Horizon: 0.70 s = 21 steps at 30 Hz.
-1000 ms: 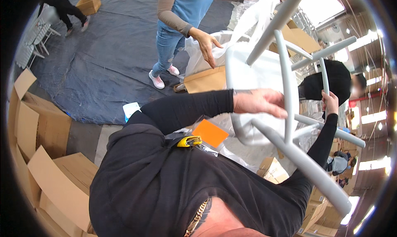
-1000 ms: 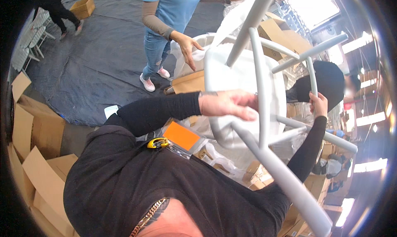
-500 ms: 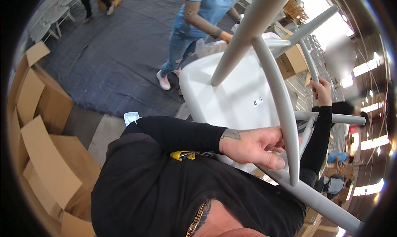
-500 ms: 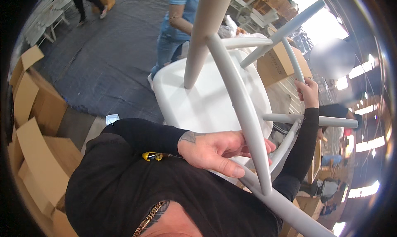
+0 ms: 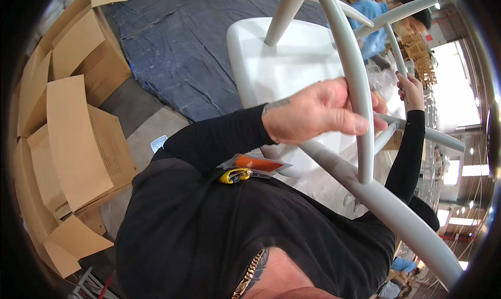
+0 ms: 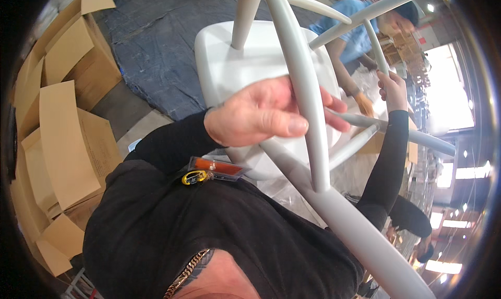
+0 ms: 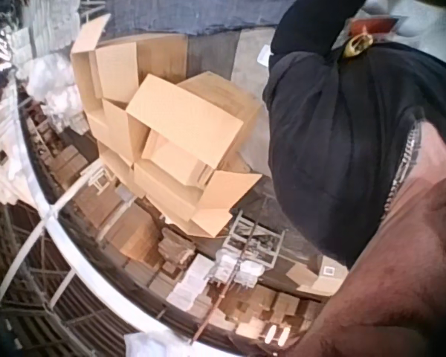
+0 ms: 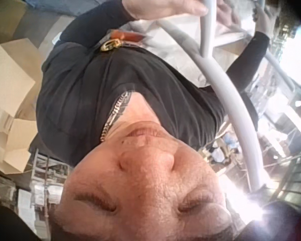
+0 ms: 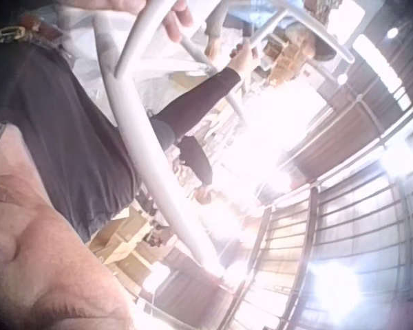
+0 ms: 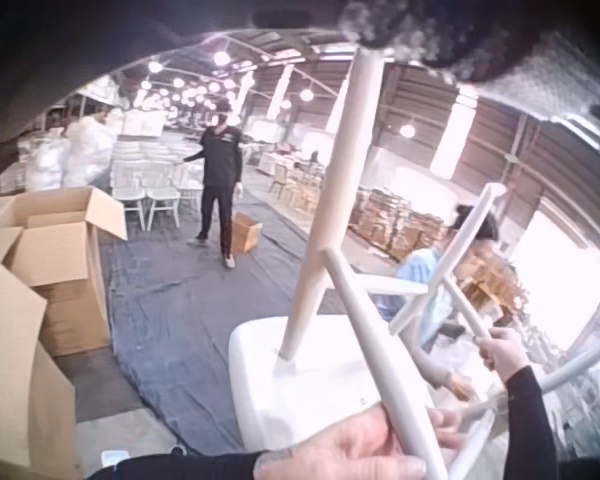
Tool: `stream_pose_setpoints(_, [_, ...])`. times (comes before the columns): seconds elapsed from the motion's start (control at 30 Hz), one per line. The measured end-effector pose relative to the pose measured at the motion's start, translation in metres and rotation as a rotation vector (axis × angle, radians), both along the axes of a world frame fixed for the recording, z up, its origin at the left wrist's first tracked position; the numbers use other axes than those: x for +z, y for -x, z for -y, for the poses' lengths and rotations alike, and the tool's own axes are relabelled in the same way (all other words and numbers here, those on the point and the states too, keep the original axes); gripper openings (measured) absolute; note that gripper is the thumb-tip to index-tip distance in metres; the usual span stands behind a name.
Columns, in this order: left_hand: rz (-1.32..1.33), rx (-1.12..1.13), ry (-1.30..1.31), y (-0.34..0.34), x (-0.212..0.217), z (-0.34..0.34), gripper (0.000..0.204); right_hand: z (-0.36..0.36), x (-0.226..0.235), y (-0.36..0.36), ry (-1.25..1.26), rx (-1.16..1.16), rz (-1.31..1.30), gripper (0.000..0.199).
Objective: The person uses a utility knife to cut open cardboard boxes and removes white chairs wrapped in plastic. The chairs are unwrapped and placed upright on the floor among other unpacked chairs.
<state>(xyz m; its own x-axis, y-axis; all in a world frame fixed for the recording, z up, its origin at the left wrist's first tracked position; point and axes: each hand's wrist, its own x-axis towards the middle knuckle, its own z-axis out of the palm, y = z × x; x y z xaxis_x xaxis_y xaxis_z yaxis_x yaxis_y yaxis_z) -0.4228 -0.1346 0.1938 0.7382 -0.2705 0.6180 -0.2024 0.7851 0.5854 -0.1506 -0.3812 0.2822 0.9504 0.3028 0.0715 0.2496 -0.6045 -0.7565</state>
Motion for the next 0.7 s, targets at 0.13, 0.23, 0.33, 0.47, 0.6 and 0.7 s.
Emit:
stream_pose_setpoints(0.13, [0.019, 0.11, -0.053, -0.013, 0.002, -0.098, 0.046, -0.102, -0.009, -0.024, -0.038, 0.082, -0.035, 0.025])
stream_pose_setpoints(0.23, [0.012, 0.15, -0.058, -0.025, 0.01, -0.165, 0.043, -0.172, -0.015, -0.045, -0.018, 0.089, -0.073, 0.024])
stream_pose_setpoints(0.33, [0.008, 0.189, -0.077, -0.033, 0.025, -0.229, 0.037, -0.251, -0.026, -0.061, -0.104, 0.159, -0.12, 0.025])
stream_pose_setpoints(0.47, [-0.014, 0.255, -0.076, -0.039, 0.036, -0.294, 0.035, -0.331, -0.036, -0.087, -0.159, 0.241, -0.164, 0.025])
stream_pose_setpoints(0.6, [-0.057, 0.349, -0.036, -0.052, 0.036, -0.339, 0.036, -0.402, -0.052, -0.114, -0.173, 0.323, -0.125, 0.023])
stream_pose_setpoints(0.7, [-0.054, 0.387, 0.022, -0.074, 0.026, -0.364, 0.037, -0.45, -0.072, -0.14, -0.149, 0.333, -0.078, 0.023])
